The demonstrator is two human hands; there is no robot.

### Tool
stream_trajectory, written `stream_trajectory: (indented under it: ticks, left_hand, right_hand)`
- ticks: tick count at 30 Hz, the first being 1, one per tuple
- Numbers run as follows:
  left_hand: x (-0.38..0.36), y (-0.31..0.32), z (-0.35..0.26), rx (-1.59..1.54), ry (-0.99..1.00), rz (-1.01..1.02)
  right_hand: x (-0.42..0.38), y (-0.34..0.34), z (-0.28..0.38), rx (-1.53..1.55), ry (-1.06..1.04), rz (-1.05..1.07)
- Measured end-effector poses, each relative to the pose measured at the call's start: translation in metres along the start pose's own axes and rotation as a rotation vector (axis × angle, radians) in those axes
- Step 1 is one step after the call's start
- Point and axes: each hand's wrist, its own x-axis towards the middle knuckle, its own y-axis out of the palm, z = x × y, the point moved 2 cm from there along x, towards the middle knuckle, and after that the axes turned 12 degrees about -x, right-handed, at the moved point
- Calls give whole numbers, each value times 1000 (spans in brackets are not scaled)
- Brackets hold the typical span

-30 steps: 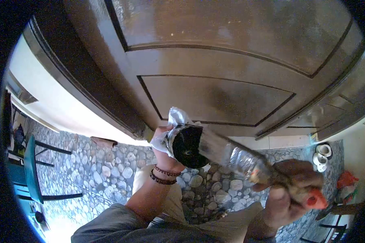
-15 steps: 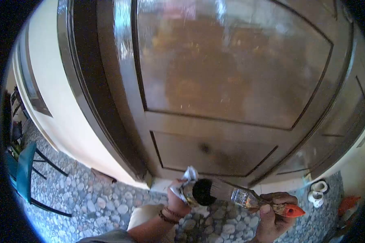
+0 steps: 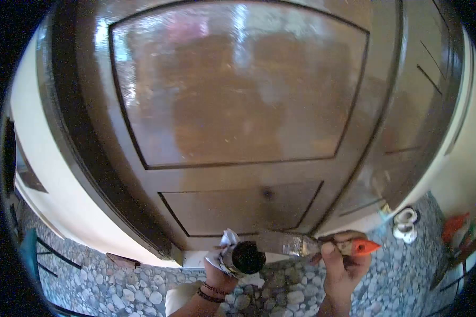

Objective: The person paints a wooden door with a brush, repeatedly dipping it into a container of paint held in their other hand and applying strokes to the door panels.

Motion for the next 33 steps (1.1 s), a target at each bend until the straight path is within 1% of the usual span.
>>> stream_trajectory:
  ticks: [1,2,4,5,6,8,10,11,12,14,15,16,18,20,22,23,24,25,26,28,29,31,33]
  left_hand:
    - [-4,8,0,-51,-41,4]
    - [0,3,-1,-52,-66,-21]
    - [7,-8,-2,-73,-44,11]
    - [5,-2,0,40,39,-33]
    - [7,0,1,38,21,-66]
    - [6,-1,1,42,64,36]
    - [6,-5,5,-104,37,79]
    - [6,-9,3,34,140,27]
    - [7,-12,0,176,244,-9]
    - [13,-19,2,-89,58,-36]
    - [12,-14,0,-87,62,-65]
    - [10,-10,0,-88,72,-71]
    - [8,-4,2,-169,70,-34]
    - [8,-5,0,-150,53,-42]
    - [3,4,-3,-180,14,80]
    - [3,3,-4,-177,10,77]
    - [2,4,-5,-209,-23,117]
    - [2,4,-5,-241,-56,157]
    - [4,2,-5,-238,-59,153]
    - [15,-9,-6,-10,59,1]
    - [16,-13,-7,-7,58,0]
    - [17,-16,-7,-58,-28,87]
    - [16,-15,-7,-44,-8,71]
  right_hand:
    - [1,0,2,-6,13,11]
    - [2,1,2,-32,35,-1]
    - [2,3,4,-10,18,22]
    - [2,1,6,-29,34,32]
    - [3,1,5,-51,64,30]
    - [0,3,3,11,51,-44]
    - [-4,1,1,-58,-16,22]
    - [-4,5,4,-25,-56,145]
    - [-8,7,6,-22,-17,167]
    - [-12,14,11,-75,-123,180]
    - [-11,15,11,-111,-175,235]
    - [-16,18,14,-104,-170,242]
    - [-25,24,20,-85,12,100]
    - [-28,23,17,-86,-9,123]
    - [-27,24,18,-294,-176,336]
    - [-30,25,15,-277,-152,337]
    - [-31,27,13,-278,-149,333]
    - [-31,31,12,-296,-192,369]
    - [-31,33,10,-313,-234,406]
    - [-30,34,8,-288,-240,431]
    - [-31,36,9,-325,-219,468]
    - [-32,39,9,-361,-197,505]
    - [-33,42,9,-415,-198,545]
